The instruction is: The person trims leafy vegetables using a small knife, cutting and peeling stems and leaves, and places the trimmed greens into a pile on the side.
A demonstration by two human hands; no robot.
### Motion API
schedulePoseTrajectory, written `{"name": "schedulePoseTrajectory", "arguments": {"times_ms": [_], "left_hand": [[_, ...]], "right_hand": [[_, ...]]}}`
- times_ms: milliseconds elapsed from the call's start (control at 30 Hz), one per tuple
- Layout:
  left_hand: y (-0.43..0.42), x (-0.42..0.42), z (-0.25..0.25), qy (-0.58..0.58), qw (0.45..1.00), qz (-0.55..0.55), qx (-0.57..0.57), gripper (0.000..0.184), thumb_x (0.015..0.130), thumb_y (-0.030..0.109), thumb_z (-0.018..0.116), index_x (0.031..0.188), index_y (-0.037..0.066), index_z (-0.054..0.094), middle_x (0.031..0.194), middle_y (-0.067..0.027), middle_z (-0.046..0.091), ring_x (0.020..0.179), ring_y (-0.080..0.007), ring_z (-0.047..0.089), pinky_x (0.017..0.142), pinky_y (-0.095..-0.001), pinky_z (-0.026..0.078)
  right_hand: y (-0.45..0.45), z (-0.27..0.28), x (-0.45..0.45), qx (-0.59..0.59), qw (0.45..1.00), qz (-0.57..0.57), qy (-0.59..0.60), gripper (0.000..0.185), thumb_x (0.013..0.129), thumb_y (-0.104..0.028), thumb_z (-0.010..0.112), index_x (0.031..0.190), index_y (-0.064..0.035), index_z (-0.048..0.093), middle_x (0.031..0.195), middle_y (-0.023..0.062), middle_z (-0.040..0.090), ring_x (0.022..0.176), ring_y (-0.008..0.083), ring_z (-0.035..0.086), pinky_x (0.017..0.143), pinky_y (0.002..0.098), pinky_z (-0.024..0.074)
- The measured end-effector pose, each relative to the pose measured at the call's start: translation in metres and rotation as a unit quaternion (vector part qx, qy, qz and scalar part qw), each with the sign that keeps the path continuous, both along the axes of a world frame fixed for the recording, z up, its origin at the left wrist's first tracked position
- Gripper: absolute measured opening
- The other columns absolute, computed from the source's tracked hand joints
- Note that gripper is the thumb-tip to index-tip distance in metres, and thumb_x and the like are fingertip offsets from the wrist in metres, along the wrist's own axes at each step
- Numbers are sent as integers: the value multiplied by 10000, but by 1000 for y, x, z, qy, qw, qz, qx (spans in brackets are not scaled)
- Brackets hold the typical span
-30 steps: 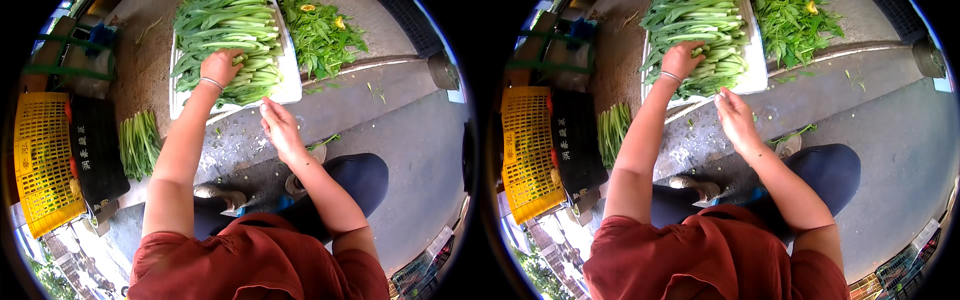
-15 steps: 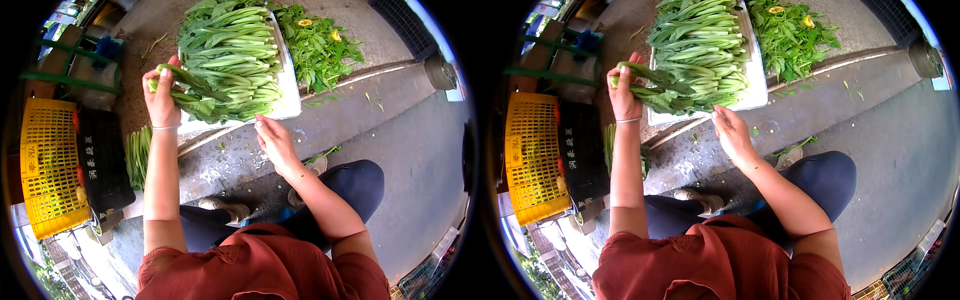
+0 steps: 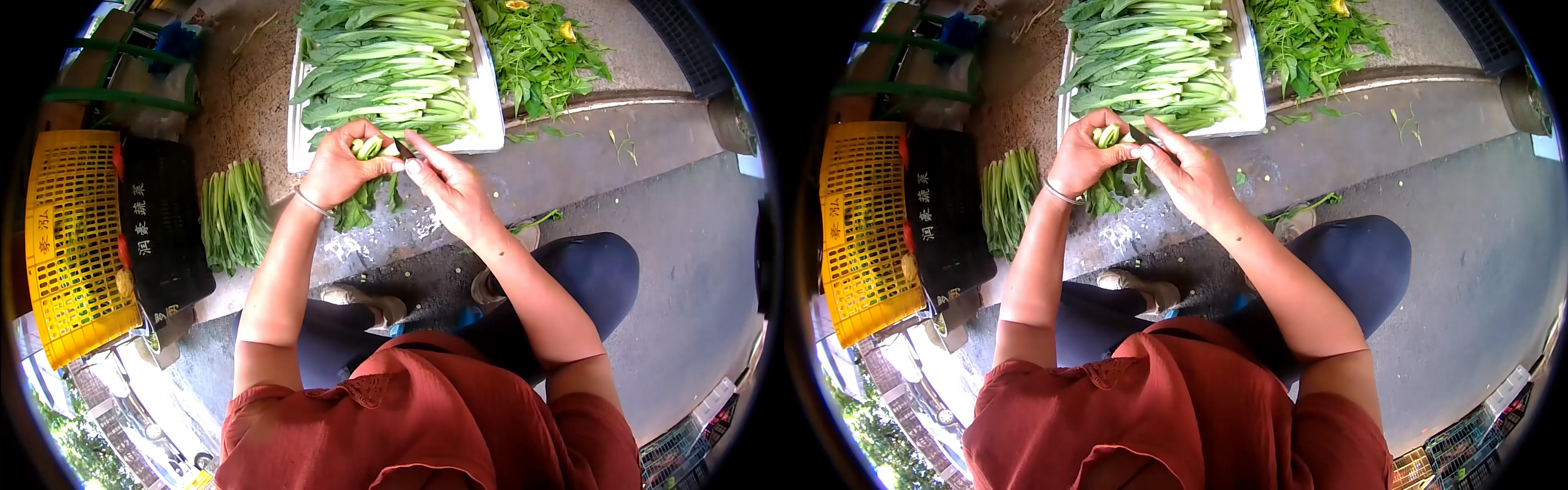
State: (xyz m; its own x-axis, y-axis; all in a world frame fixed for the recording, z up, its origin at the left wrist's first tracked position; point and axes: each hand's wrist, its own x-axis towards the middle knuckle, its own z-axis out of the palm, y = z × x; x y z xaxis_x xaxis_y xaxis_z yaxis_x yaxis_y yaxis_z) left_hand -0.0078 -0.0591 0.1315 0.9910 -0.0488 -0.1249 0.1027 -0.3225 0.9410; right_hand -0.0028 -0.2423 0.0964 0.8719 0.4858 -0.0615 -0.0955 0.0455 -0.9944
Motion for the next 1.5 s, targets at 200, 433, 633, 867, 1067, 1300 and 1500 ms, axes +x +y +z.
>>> {"name": "schedulePoseTrajectory", "arguments": {"times_ms": [200, 433, 633, 867, 1067, 1300, 1500], "left_hand": [[0, 0, 1, -1, 999, -13, 40, 233, 663, 103, 772, 770, 39, 575, 702, 18, 581, 641, -38, 491, 589, -193, 440], [3, -7, -5, 20, 1000, -12, -14, 218, 684, 75, 749, 790, 40, 561, 699, -9, 591, 632, -65, 535, 595, -211, 461], [25, 7, -13, 37, 997, 62, -30, 353, 652, 190, 780, 902, 41, 581, 813, -57, 621, 736, -144, 591, 704, -263, 487], [-2, 74, -42, -47, 894, 39, 445, 342, 642, 297, 730, 962, 211, 646, 953, -50, 610, 812, -222, 613, 713, -342, 493], [-12, 84, -66, -139, 844, 14, 518, 328, 648, 262, 711, 963, 227, 628, 987, -3, 562, 804, -216, 603, 662, -344, 497], [-10, 76, -72, -180, 842, 35, 508, 245, 661, 254, 687, 879, 185, 598, 825, -39, 622, 760, -230, 614, 626, -358, 487], [14, 69, -45, -231, 868, 221, 381, 233, 661, 220, 699, 851, 138, 591, 767, -91, 631, 668, -237, 616, 590, -331, 496]], "right_hand": [[2, -9, 0, -12, 997, -11, -80, 455, 874, -378, 506, 1225, -89, 494, 971, 168, 625, 889, 157, 605, 768, 265, 441], [-2, -16, 6, 15, 1000, 15, 21, 409, 877, -321, 527, 1221, -100, 510, 739, 26, 587, 654, 80, 520, 612, 224, 424], [-1, -20, 10, 23, 975, -95, 201, 391, 899, -252, 515, 1245, -72, 478, 619, -76, 379, 530, 15, 319, 467, 160, 268], [-3, -13, 10, -17, 971, -79, 223, 389, 888, -268, 533, 1221, -72, 495, 610, -62, 430, 519, 15, 342, 459, 164, 272], [-4, -19, 7, -15, 975, -128, 183, 375, 889, -266, 529, 1186, -38, 507, 614, -58, 442, 523, 17, 352, 458, 171, 279], [-2, -17, 5, 0, 976, -124, 179, 381, 893, -262, 519, 1185, -18, 497, 626, -53, 443, 546, 20, 362, 479, 169, 282], [0, -10, 4, -1, 977, -113, 178, 394, 897, -252, 512, 1202, -5, 478, 627, -48, 441, 547, 30, 364, 486, 178, 289]]}}
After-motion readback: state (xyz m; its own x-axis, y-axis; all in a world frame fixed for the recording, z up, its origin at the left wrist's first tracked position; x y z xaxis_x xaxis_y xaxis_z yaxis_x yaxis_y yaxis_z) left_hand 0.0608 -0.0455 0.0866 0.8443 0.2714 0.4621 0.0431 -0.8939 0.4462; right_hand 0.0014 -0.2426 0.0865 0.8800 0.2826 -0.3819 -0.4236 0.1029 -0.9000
